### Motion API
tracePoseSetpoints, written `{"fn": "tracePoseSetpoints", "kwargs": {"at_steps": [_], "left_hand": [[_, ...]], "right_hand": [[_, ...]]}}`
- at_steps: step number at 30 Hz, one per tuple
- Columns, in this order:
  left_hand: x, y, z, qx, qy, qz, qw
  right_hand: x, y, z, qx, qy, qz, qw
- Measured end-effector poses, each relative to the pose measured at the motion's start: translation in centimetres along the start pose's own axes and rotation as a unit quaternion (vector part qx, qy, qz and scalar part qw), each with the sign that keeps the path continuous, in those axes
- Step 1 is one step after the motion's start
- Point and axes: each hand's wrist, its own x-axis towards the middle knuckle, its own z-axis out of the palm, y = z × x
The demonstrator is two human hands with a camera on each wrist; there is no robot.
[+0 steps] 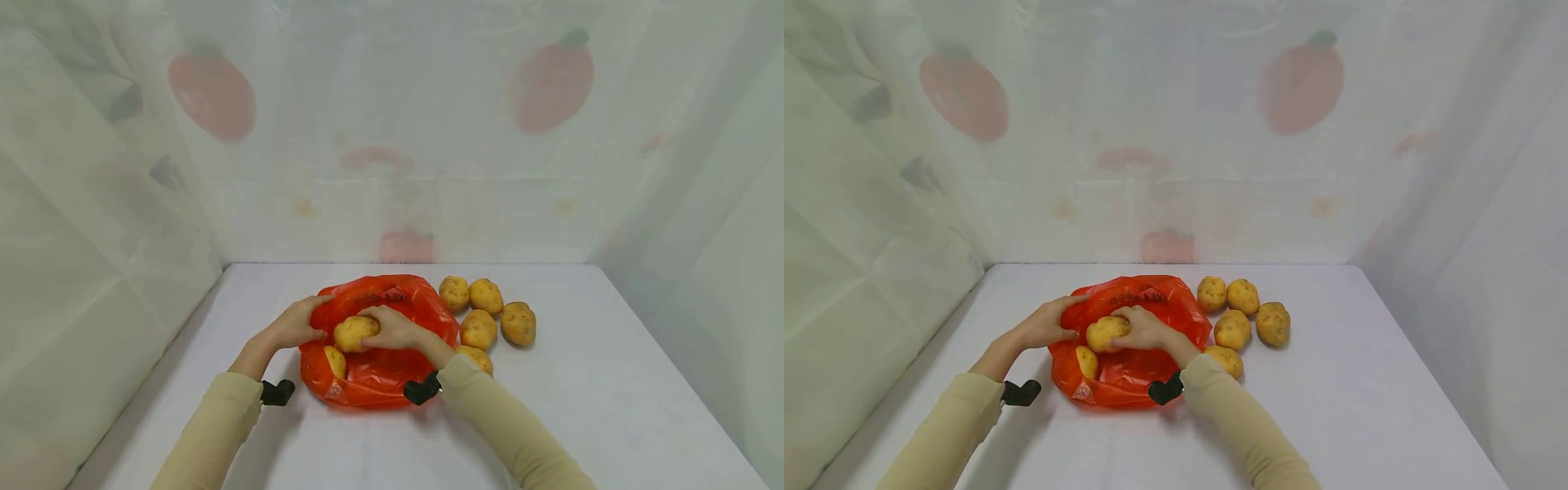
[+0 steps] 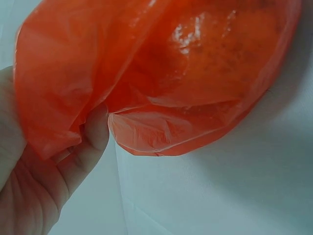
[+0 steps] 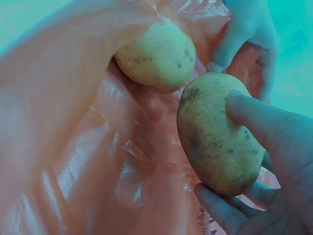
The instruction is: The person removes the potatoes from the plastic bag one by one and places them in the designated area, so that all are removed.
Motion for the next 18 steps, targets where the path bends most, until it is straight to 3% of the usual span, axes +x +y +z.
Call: {"fn": "tracePoseSetpoints", "kwargs": {"at_steps": [18], "left_hand": [[0.0, 0.0, -0.1, -0.004, -0.006, -0.012, 0.9999]], "right_hand": [[-2.7, -0.7, -3.1, 0.006, 0.070, -0.036, 0.9969]]}}
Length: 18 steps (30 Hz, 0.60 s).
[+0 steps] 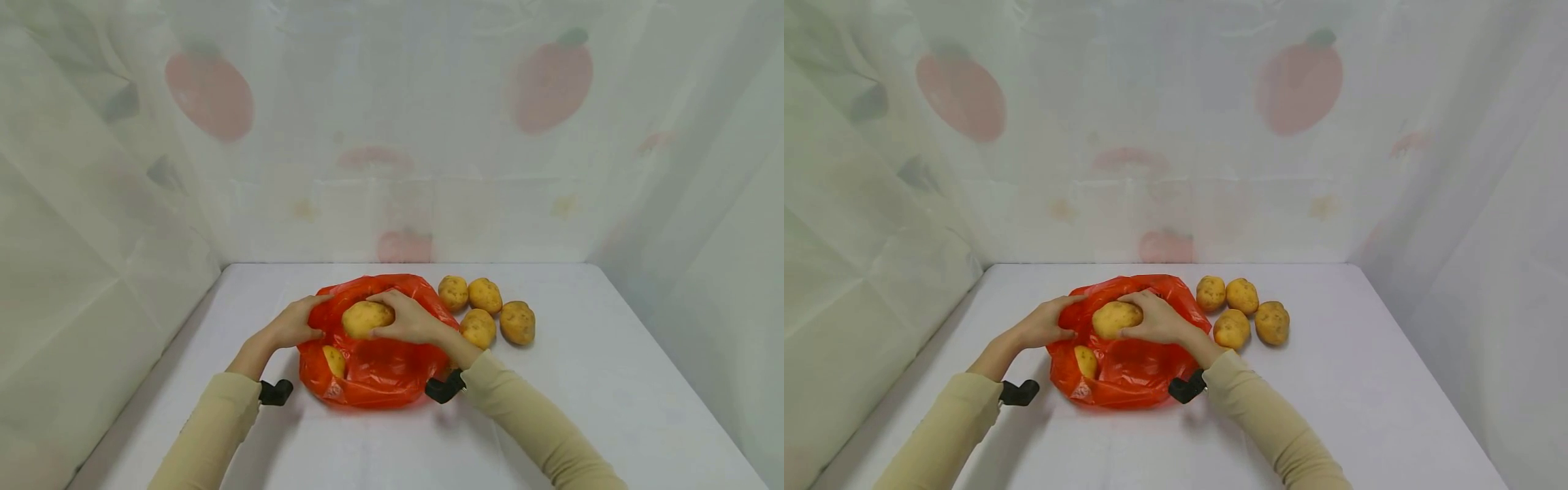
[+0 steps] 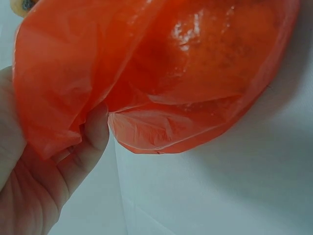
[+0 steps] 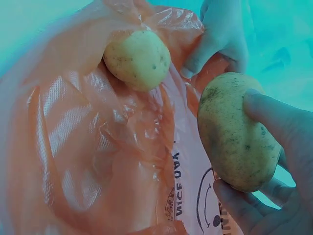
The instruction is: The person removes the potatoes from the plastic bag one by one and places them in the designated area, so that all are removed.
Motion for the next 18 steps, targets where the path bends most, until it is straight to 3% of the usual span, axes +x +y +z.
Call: {"fn": "tracePoseSetpoints", "kwargs": {"at_steps": [18], "left_hand": [[-0.1, 0.0, 0.1, -0.001, 0.003, 0.000, 1.0000]], "right_hand": [[-2.6, 1.1, -1.9, -0.018, 0.038, -0.030, 0.9987]]}}
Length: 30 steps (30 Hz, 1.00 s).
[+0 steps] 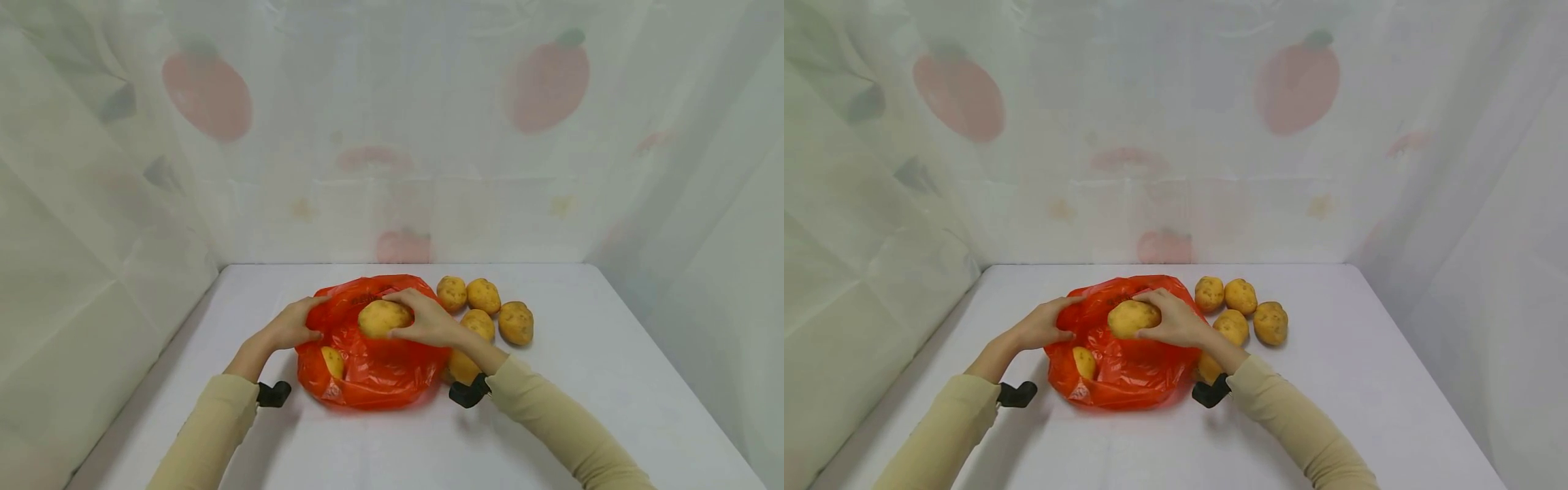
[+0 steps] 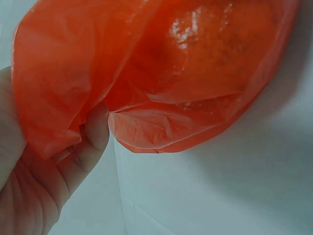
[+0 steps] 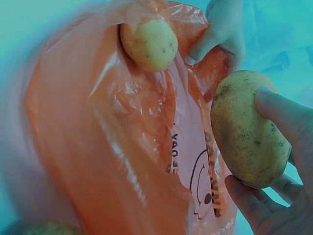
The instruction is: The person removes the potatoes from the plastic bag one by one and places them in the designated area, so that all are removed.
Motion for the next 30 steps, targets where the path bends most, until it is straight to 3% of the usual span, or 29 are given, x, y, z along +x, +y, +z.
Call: {"fn": "tracePoseSetpoints", "kwargs": {"at_steps": [8, 16, 23, 30], "left_hand": [[0.1, -0.2, 0.0, 0.005, 0.004, 0.006, 1.0000], [0.2, -0.3, 0.0, 0.003, 0.004, 0.009, 0.9999], [0.2, -0.4, 0.1, 0.007, 0.006, 0.013, 0.9999], [0.3, -0.4, 0.1, -0.002, 0.000, -0.001, 1.0000]], "right_hand": [[-1.9, 0.7, -0.5, 0.001, 0.004, -0.011, 0.9999], [-4.3, 1.5, -1.6, 0.002, 0.016, 0.014, 0.9998], [-6.3, 2.2, -3.0, -0.008, 0.049, 0.015, 0.9986], [-8.1, 3.2, -3.8, 0.015, 0.078, 0.035, 0.9962]]}}
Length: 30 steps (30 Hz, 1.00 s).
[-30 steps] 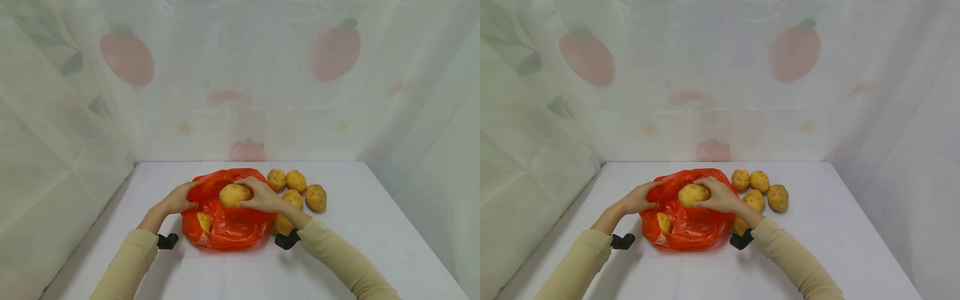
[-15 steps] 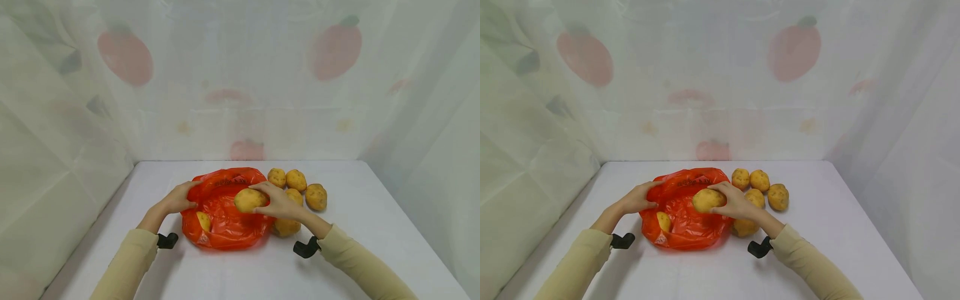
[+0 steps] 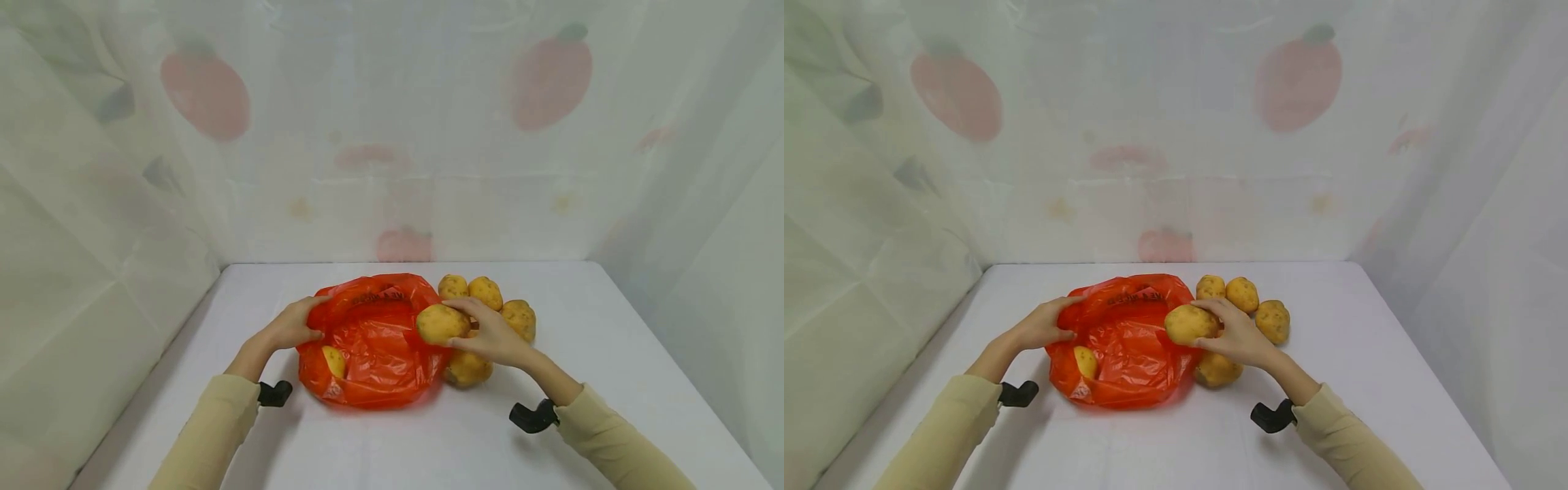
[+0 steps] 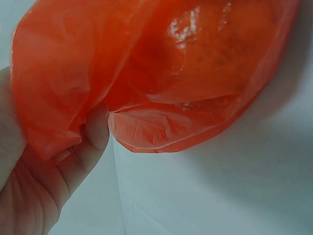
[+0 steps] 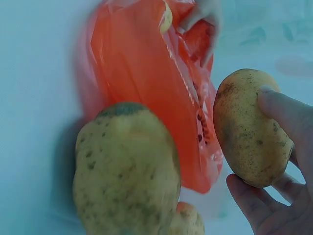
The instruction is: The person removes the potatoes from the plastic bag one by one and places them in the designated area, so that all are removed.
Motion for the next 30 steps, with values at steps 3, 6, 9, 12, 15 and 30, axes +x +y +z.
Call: {"fn": "tracePoseSetpoints", "kwargs": {"at_steps": [3, 6, 9, 12, 15, 30], "left_hand": [[0.1, -0.1, 0.1, 0.001, 0.001, 0.000, 1.0000], [0.1, -0.1, 0.1, 0.001, 0.002, 0.001, 1.0000], [0.1, -0.1, 0.1, 0.000, 0.002, 0.000, 1.0000], [0.0, -0.1, 0.1, 0.001, 0.001, 0.000, 1.0000], [0.1, -0.1, 0.1, 0.002, 0.002, 0.000, 1.0000], [0.1, -0.2, 0.0, 0.004, 0.005, 0.004, 1.0000]], "right_hand": [[-0.5, 0.4, -0.3, 0.017, 0.000, 0.010, 0.9998], [-1.0, 0.7, -0.7, 0.034, 0.000, 0.017, 0.9993], [-1.5, 0.8, -1.1, 0.041, 0.007, 0.025, 0.9988], [-2.1, 1.1, -1.6, 0.039, 0.015, 0.034, 0.9986], [-2.7, 1.5, -2.0, 0.035, 0.022, 0.036, 0.9985], [-6.9, 4.3, -3.4, 0.030, 0.053, 0.100, 0.9932]]}}
